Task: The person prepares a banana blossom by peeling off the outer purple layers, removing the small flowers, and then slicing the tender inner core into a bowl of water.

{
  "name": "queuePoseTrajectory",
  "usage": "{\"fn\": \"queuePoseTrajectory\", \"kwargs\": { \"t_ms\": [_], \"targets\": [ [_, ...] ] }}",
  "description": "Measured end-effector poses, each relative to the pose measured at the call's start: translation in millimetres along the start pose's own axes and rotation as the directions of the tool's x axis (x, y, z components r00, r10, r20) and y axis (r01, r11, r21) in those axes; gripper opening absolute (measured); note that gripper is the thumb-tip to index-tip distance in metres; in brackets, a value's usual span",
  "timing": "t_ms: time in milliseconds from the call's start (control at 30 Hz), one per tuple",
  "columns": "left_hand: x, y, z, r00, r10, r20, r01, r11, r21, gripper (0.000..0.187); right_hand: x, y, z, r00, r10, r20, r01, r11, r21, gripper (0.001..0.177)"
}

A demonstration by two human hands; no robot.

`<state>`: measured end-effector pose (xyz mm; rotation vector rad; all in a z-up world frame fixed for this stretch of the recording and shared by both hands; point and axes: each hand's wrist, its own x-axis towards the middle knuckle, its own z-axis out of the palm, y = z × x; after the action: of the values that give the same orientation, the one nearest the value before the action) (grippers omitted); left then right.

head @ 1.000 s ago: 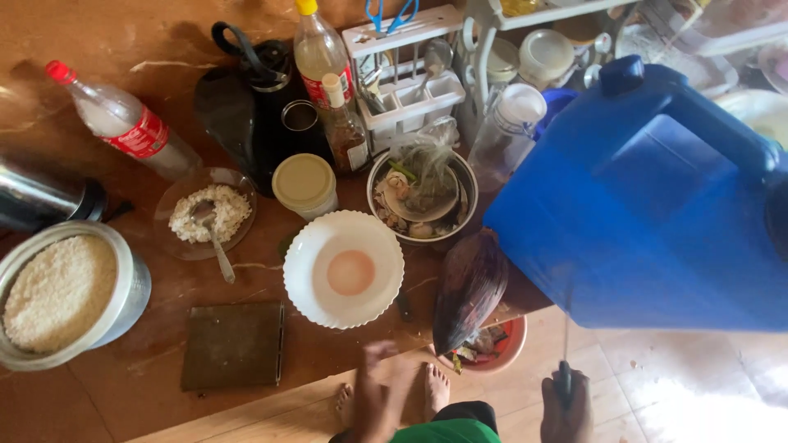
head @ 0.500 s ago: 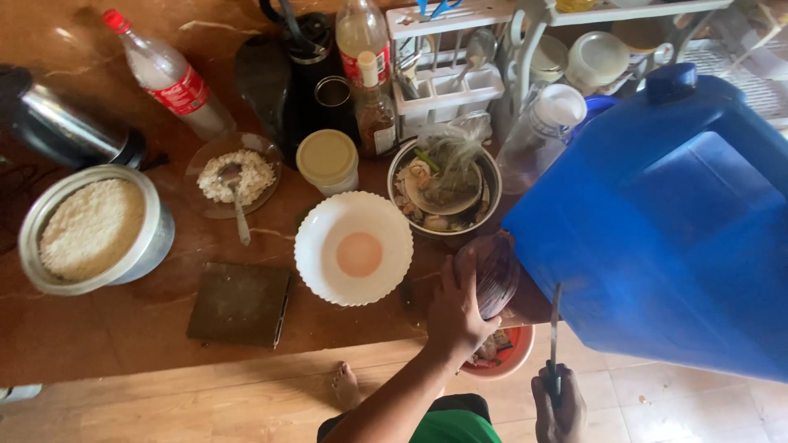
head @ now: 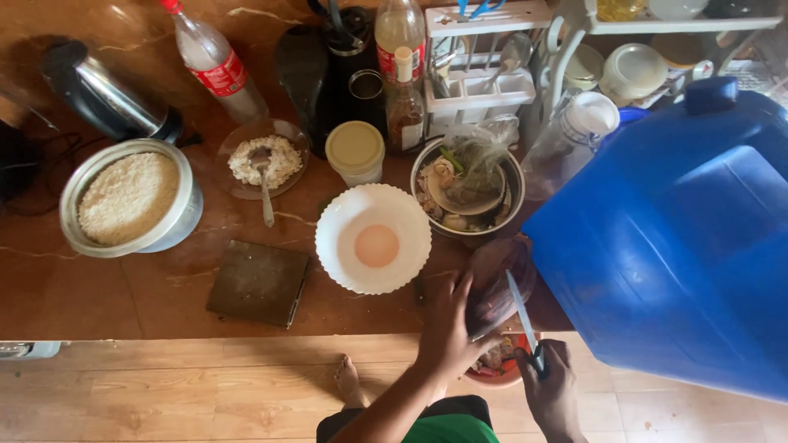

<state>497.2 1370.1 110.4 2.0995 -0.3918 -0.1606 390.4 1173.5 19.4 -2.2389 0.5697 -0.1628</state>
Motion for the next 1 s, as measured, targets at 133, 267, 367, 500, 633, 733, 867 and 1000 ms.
{"fn": "queuePoseTrajectory", "kwargs": {
  "t_ms": [133,267,367,500,633,733,867,1000],
  "targets": [
    [-38.7,-27.3,-21.5,0.972,-0.234,-0.033,0.183,0.834,-0.521,0.064,20.3,-29.2,2.4,0.993,0.105,0.056,-0.105,0.994,-0.014,0.037],
    [-49.5,-81.4,-47.2,0.634,-0.764,0.120,0.612,0.401,-0.682,0.060,39.6,-73.3,10.7,0.976,0.204,0.077,-0.212,0.970,0.121,0.062],
    [-39.7,-86.5,-87.7,0.537,-0.833,0.132,0.488,0.180,-0.854,0.050,42.8,-81.0,32.9,0.925,0.381,-0.009,-0.379,0.921,0.087,0.068],
    [-17.1,-86.9,-137.2,0.536,-0.839,0.098,0.393,0.145,-0.908,0.065,52.1,-81.0,62.3,0.861,0.477,-0.175,-0.479,0.877,0.035,0.086],
    [-5.0,-118.5,-154.0,0.578,-0.806,0.124,0.393,0.142,-0.908,0.053,50.7,-89.5,70.2,0.850,0.495,-0.181,-0.480,0.869,0.123,0.092],
    [4.6,-127.4,-161.3,0.588,-0.797,0.140,0.448,0.176,-0.876,0.051,51.5,-94.7,74.9,0.833,0.530,-0.158,-0.503,0.845,0.183,0.100],
    [2.4,-129.6,-171.6,0.557,-0.820,0.131,0.590,0.280,-0.757,0.068,47.4,-165.7,54.9,0.799,0.599,-0.051,-0.519,0.731,0.442,0.077],
    [-14.6,-140.8,-181.5,0.579,-0.803,0.137,0.594,0.301,-0.746,0.072,48.3,-166.0,57.6,0.797,0.601,-0.053,-0.474,0.679,0.561,0.075]
  ]
}}
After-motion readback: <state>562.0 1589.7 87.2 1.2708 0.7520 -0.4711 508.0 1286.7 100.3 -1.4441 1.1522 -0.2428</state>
